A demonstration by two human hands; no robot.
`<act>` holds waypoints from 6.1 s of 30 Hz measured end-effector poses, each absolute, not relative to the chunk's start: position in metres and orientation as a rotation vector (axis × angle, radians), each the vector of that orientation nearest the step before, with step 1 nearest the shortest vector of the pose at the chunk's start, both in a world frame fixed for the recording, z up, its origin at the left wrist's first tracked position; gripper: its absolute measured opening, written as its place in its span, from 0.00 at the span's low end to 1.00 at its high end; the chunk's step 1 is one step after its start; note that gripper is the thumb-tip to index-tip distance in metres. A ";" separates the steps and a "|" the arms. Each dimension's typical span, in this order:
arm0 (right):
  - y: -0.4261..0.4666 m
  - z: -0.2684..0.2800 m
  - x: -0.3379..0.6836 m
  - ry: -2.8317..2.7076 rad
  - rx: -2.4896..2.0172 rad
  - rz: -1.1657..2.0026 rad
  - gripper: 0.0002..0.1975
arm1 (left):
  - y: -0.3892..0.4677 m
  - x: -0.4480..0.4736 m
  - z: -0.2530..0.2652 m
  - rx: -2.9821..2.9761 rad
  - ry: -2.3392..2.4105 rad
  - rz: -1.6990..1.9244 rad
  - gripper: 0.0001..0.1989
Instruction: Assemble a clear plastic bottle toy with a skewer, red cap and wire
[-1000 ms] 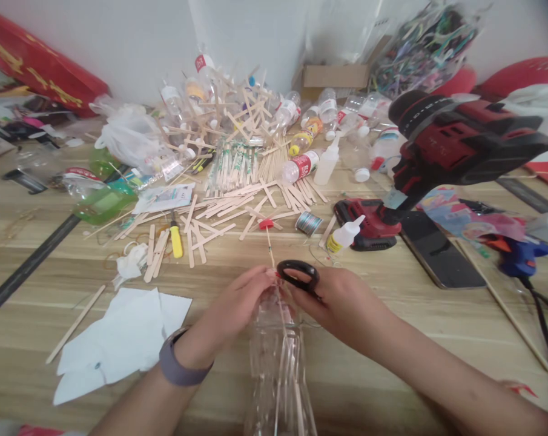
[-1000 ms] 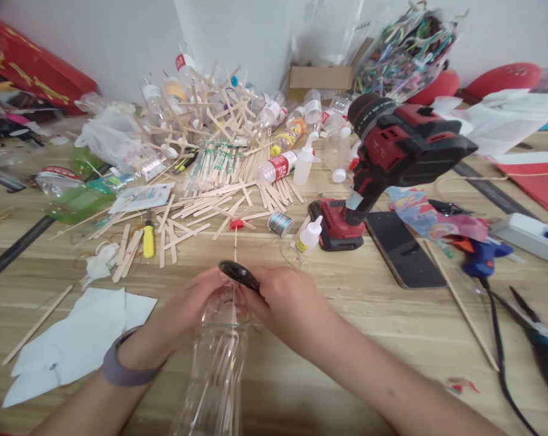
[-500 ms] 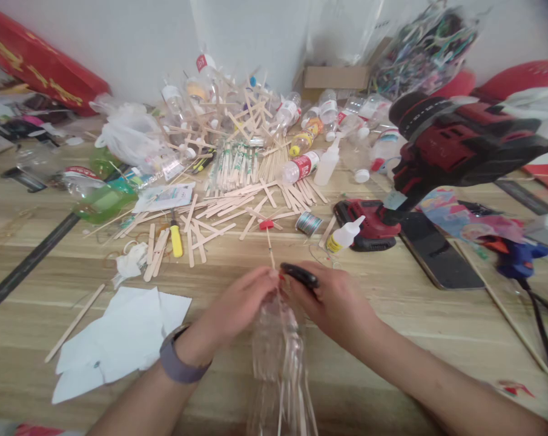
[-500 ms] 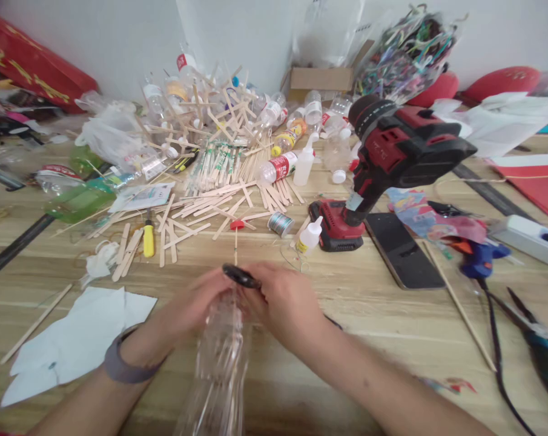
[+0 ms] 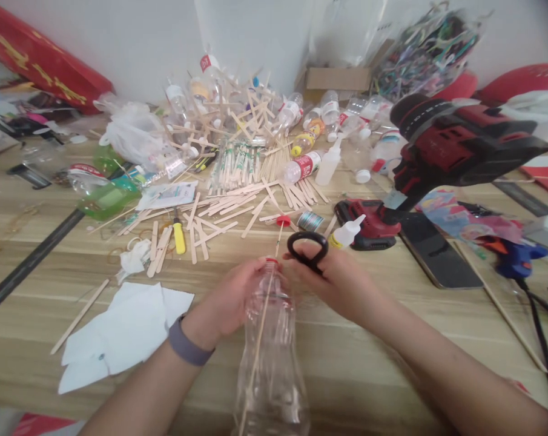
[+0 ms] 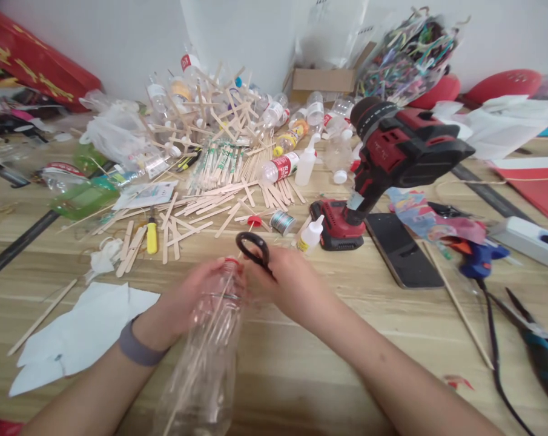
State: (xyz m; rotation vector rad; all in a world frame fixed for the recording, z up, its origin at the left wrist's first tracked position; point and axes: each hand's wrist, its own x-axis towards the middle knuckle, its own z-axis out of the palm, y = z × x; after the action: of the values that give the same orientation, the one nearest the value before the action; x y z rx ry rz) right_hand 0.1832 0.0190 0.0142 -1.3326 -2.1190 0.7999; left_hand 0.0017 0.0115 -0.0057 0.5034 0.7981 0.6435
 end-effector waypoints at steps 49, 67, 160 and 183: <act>0.002 0.000 0.173 -2.070 -1.318 0.889 0.10 | 0.005 0.002 -0.004 0.734 0.905 0.657 0.09; -0.009 0.008 0.222 -2.291 -1.787 0.795 0.06 | 0.007 -0.008 0.001 0.712 0.819 0.530 0.16; -0.002 -0.001 0.176 -2.176 -0.807 1.056 0.17 | 0.000 -0.011 -0.022 0.620 0.615 0.465 0.15; 0.002 0.003 0.182 -2.239 -0.795 1.152 0.19 | -0.002 -0.010 -0.023 0.595 0.605 0.475 0.21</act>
State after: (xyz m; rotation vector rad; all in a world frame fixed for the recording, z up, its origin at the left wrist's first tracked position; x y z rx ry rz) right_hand 0.1816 0.0025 0.0033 -0.7946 -2.2387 1.1519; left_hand -0.0099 -0.0017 -0.0230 0.5951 0.6046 0.4754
